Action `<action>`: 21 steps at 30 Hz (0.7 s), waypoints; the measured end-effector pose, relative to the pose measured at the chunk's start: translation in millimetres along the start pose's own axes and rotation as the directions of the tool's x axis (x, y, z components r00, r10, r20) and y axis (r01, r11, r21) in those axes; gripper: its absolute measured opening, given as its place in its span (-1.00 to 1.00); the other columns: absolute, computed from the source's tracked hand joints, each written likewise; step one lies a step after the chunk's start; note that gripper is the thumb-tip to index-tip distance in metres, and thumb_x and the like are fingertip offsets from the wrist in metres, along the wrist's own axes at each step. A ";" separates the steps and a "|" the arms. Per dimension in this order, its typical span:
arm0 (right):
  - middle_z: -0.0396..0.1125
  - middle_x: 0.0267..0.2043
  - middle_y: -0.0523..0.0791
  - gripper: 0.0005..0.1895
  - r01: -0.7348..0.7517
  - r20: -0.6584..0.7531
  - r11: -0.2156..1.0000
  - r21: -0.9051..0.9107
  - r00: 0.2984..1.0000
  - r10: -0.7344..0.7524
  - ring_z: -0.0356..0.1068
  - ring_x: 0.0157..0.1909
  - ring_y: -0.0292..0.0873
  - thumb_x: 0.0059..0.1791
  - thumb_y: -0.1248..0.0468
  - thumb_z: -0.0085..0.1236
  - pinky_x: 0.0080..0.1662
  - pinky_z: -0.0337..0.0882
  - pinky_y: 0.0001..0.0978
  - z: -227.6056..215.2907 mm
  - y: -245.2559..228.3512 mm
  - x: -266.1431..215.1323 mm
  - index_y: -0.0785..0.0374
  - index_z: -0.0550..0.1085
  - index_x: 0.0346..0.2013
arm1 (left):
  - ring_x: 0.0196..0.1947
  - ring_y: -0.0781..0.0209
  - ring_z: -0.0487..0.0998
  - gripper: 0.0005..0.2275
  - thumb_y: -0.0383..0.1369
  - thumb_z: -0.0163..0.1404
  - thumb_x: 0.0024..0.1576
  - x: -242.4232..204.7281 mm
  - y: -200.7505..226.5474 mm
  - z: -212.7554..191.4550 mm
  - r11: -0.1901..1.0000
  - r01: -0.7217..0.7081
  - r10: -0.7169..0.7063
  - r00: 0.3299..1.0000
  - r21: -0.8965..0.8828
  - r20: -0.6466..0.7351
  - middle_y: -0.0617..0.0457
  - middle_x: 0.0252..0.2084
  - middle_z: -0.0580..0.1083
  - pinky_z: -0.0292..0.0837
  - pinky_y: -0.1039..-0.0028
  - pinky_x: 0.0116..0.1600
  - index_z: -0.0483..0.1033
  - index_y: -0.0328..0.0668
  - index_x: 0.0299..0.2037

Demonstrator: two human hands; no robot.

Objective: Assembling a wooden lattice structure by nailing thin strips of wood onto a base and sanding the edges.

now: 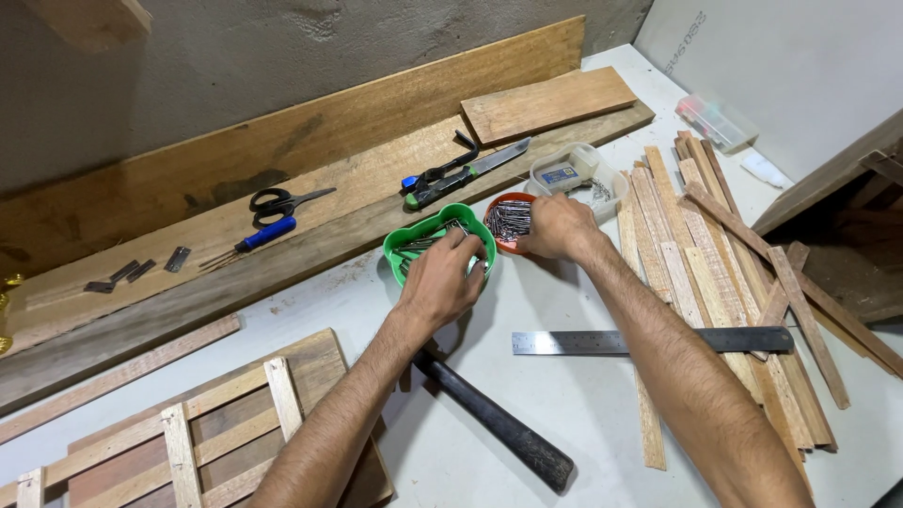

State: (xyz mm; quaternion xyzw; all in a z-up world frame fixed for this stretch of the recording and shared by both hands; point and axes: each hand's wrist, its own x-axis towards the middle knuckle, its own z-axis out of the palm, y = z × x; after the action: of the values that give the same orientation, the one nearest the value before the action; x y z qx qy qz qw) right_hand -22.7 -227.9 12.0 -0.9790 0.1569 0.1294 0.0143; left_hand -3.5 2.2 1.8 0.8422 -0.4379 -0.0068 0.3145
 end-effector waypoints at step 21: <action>0.21 -0.65 -0.28 -0.79 0.153 -0.137 0.030 0.988 0.944 -0.300 0.05 -0.65 -0.43 0.03 0.29 0.05 -0.57 0.00 -0.55 -37.2 16.7 -125.4 0.28 0.52 -0.46 | -0.19 0.07 0.57 -0.70 -0.20 0.28 0.10 -28.2 92.2 -57.7 0.921 -0.370 0.324 0.899 -0.119 -0.295 -0.02 -0.17 0.48 0.52 0.28 -0.14 0.54 -0.20 -0.12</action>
State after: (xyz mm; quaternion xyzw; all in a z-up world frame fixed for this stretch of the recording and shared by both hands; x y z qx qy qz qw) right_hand -133.7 -208.3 80.5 -0.7088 0.0445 0.0368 0.7030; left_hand -72.0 14.8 90.0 0.7130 -0.5322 0.1264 0.4387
